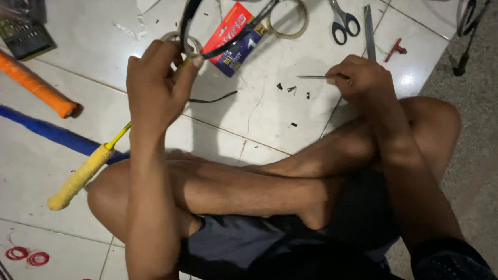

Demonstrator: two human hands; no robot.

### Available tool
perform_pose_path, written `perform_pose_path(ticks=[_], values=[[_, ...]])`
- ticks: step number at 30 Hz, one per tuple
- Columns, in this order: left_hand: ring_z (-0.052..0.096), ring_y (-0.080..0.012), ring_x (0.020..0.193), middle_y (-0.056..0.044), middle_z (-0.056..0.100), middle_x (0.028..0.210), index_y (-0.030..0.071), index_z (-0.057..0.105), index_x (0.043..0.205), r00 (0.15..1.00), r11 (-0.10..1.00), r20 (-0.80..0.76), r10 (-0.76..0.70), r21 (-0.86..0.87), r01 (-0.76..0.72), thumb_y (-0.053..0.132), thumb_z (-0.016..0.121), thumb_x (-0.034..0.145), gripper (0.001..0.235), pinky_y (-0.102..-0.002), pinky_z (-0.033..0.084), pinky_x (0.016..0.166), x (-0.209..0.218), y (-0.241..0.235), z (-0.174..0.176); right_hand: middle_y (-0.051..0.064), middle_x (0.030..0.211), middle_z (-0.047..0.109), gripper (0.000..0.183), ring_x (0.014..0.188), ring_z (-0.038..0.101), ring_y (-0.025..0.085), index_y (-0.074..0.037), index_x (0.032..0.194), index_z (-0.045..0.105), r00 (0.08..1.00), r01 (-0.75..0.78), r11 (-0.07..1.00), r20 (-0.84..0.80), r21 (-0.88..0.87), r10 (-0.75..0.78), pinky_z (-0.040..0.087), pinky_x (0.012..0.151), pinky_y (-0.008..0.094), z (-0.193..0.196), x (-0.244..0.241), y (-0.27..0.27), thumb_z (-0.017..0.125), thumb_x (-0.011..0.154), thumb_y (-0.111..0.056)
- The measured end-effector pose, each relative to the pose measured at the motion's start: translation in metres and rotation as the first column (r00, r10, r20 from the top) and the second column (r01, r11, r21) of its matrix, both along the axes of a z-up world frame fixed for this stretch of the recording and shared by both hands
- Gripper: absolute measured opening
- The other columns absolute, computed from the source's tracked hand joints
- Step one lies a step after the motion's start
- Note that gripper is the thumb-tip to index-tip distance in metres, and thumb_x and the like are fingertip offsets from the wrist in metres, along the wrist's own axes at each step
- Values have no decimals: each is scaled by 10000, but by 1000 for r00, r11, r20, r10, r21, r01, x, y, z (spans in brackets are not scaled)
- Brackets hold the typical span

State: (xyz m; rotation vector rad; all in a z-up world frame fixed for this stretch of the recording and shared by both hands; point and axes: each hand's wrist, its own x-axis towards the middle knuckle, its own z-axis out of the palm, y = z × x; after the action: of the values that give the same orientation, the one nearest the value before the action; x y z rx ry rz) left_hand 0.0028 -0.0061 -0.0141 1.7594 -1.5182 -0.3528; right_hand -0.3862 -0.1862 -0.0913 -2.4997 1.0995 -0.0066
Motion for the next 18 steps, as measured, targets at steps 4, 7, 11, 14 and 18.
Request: perform_pose_path(ticks=[4, 7, 11, 14, 18], values=[[501, -194, 718, -37, 588, 947, 56, 664, 1109, 992, 997, -114, 51, 66, -43, 248, 710, 1099, 198, -362, 404, 691, -1, -1, -1, -22, 1076, 743, 159, 1033, 676, 191, -185, 1085, 830, 990, 129, 980, -73, 154, -119, 502, 831, 369, 17, 2, 6, 694, 1005, -201], [483, -189, 779, -39, 560, 928, 51, 643, 1069, 983, 998, -177, 47, 52, -38, 209, 708, 1102, 173, -332, 400, 674, -3, -3, -3, -15, 1080, 734, 146, 1060, 662, 209, -191, 1096, 816, 981, 161, 966, -140, 200, -135, 491, 894, 375, 21, -5, 11, 701, 1009, -207], [498, -183, 800, -41, 565, 937, 54, 671, 1080, 977, 1000, -213, 16, 16, -13, 194, 712, 1110, 148, -322, 436, 704, -5, -4, -9, -4, 1121, 766, 158, 1103, 686, 301, -240, 1050, 803, 957, 179, 971, -258, 156, -135, 505, 936, 478, 1, -25, 8, 662, 979, -255], [504, -202, 802, -61, 574, 929, 24, 654, 1056, 985, 1000, -170, -15, -9, 14, 215, 707, 1136, 214, -333, 432, 683, -6, -3, -11, -88, 1098, 779, 202, 1097, 677, 218, -259, 1051, 789, 930, 269, 930, -320, 249, -183, 484, 934, 388, 20, -14, 11, 609, 970, -218], [520, -177, 833, -42, 590, 971, 41, 673, 1080, 974, 1000, -225, -23, 8, 26, 146, 690, 1103, 109, -312, 427, 678, -13, -3, 3, -51, 1154, 748, 187, 1108, 662, 243, -286, 1075, 791, 916, 239, 940, -376, 244, -136, 468, 934, 431, 3, -22, 5, 636, 978, -323]])
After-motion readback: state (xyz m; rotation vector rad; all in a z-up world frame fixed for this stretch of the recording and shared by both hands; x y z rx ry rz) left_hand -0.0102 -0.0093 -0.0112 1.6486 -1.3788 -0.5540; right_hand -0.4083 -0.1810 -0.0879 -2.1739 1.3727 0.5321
